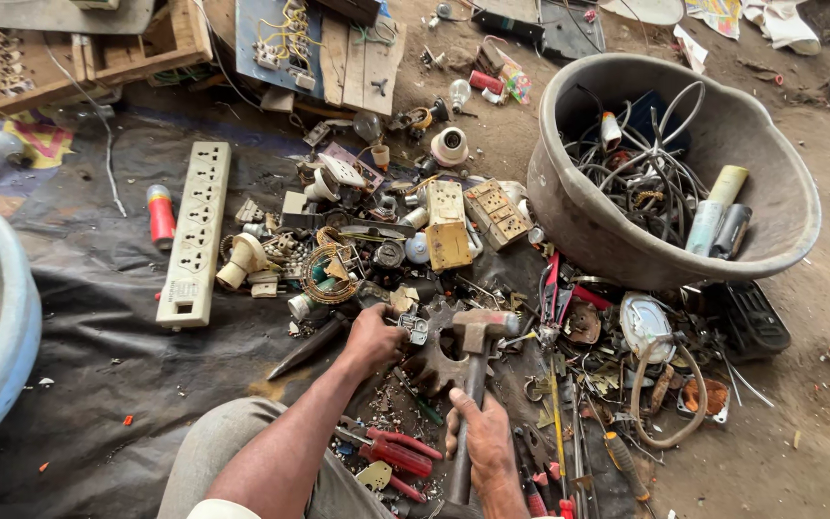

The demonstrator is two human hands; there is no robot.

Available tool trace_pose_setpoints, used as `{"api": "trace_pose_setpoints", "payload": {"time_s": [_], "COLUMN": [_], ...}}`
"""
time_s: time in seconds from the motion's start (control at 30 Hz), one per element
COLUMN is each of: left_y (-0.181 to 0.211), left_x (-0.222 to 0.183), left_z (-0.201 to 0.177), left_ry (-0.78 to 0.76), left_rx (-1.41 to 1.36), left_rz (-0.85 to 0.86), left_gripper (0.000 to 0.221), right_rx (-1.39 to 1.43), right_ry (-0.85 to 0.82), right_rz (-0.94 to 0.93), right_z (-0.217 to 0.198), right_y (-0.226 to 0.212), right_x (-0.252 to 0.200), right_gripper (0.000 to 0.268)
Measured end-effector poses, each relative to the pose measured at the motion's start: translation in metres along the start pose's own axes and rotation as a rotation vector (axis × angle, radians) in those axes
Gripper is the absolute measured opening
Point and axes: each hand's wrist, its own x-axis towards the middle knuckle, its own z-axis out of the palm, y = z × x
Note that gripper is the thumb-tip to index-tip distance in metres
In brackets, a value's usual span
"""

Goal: The person disassembles electrical components by using a hammer, pliers, and a screwdriver to break apart and extract wires from small circuit boards and motor housings.

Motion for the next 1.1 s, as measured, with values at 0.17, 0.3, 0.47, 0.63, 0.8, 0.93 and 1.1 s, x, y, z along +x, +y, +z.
{"api": "trace_pose_setpoints", "payload": {"time_s": [0.17,0.3,0.47,0.63,0.8,0.93,1.1], "left_y": [-0.010,-0.007,0.001,0.000,0.002,-0.001,0.002], "left_x": [0.015,0.016,0.014,0.011,0.012,0.011,0.019], "left_z": [-0.003,-0.006,0.000,0.000,0.003,0.003,0.000], "left_ry": [0.051,0.089,0.071,0.110,0.142,0.127,0.139], "left_rx": [0.100,0.290,0.310,0.371,0.309,0.306,0.330], "left_rz": [0.050,0.139,0.090,0.203,0.161,0.170,0.176], "left_gripper": [0.045,0.038,0.033,0.034,0.035,0.031,0.036], "right_rx": [-0.178,-0.333,-0.755,-0.669,-0.754,-0.976,-0.684], "right_ry": [-0.016,-0.029,0.013,0.047,0.115,0.088,0.080], "right_rz": [-0.030,-0.207,-0.119,-0.132,-0.427,-0.241,-0.216], "right_z": [0.001,0.004,0.014,0.016,0.010,0.017,0.016], "right_y": [0.012,0.013,-0.007,-0.018,-0.015,-0.015,-0.016], "right_x": [0.002,0.002,0.000,-0.011,-0.020,-0.005,-0.006], "right_gripper": [0.026,0.033,0.038,0.045,0.049,0.047,0.045]}}
